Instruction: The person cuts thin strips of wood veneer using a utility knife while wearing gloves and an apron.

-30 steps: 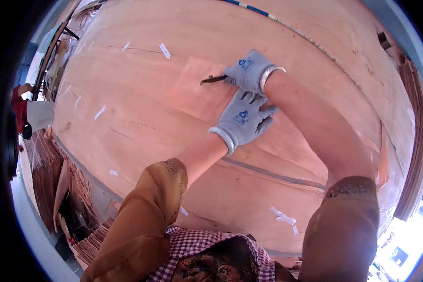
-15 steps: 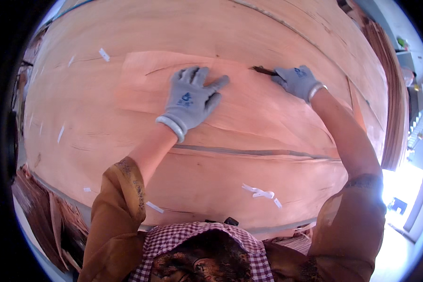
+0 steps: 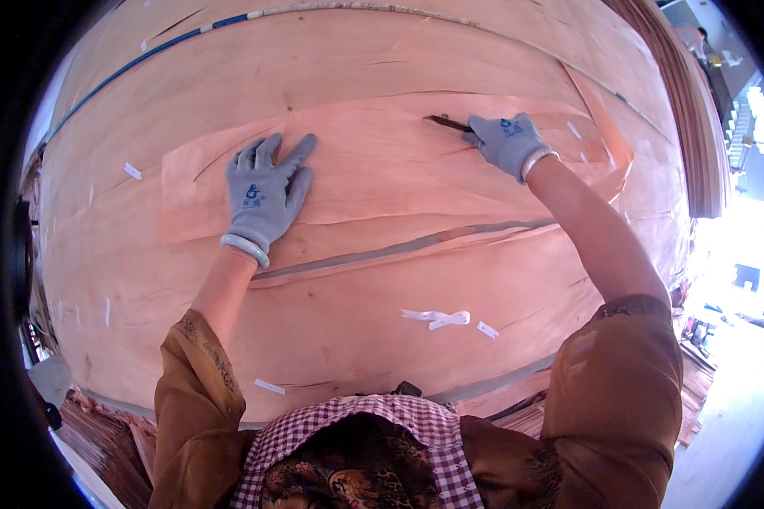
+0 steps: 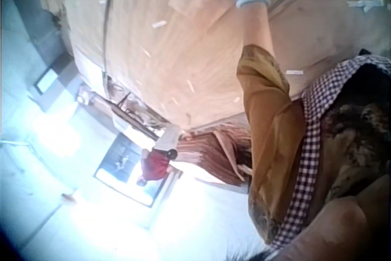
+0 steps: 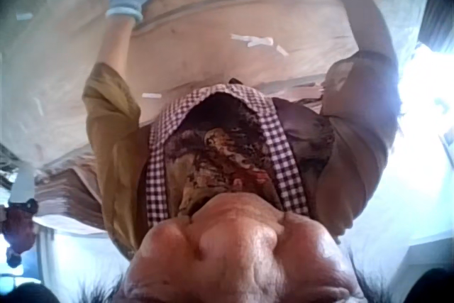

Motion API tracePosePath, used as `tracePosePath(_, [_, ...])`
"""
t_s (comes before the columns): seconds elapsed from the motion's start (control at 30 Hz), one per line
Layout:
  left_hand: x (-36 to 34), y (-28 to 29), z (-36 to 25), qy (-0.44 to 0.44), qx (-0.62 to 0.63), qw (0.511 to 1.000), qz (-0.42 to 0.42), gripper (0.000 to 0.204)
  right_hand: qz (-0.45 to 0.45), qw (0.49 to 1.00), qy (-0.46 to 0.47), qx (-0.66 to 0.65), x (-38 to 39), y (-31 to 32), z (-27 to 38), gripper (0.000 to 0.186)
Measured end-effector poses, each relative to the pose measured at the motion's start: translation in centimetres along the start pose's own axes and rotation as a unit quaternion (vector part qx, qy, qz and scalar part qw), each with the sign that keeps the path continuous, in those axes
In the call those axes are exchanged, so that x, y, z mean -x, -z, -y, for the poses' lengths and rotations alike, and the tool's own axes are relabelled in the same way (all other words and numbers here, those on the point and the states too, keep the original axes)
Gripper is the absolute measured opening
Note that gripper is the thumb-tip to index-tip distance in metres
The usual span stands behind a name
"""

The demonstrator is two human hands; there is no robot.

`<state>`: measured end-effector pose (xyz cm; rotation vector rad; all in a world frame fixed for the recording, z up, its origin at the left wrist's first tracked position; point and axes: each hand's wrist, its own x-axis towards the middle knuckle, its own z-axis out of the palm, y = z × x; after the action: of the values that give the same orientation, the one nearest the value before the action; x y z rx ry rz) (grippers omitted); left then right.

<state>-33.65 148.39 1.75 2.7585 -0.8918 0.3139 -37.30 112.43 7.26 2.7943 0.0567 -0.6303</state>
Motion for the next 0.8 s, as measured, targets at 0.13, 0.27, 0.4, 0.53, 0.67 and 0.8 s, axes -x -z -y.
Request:
tracePosePath(0.13, [0.0,-0.1,-0.2,-0.001,-0.007,1.000,0.005,0.039,-0.027,0.998,-0.053,-0.028,4.0,-3.8,-1.8,0.026])
tracePosePath(0.27, [0.0,-0.2,-0.1,-0.001,-0.018,1.000,0.010,0.040,0.029,0.991,-0.115,-0.054,8.1,-4.9,-2.8,0.024])
tracePosePath(0.4, [0.2,0.2,-0.1,-0.004,-0.022,1.000,0.005,0.041,0.026,0.990,-0.114,-0.084,9.1,-4.6,-3.5,0.018])
tracePosePath(0.53, [0.0,0.1,-0.2,0.003,-0.017,1.000,0.018,0.041,-0.174,0.892,-0.094,-0.407,7.5,-4.8,-4.6,0.023])
tracePosePath(0.67, [0.0,0.2,-0.3,-0.001,-0.015,1.000,0.013,0.041,-0.278,0.891,0.014,-0.359,2.3,-3.1,-2.4,0.037])
tracePosePath(0.8, [-0.1,0.2,-0.1,0.002,-0.009,1.000,0.020,0.042,-0.244,0.922,-0.002,-0.301,-1.8,-2.2,-1.7,0.040])
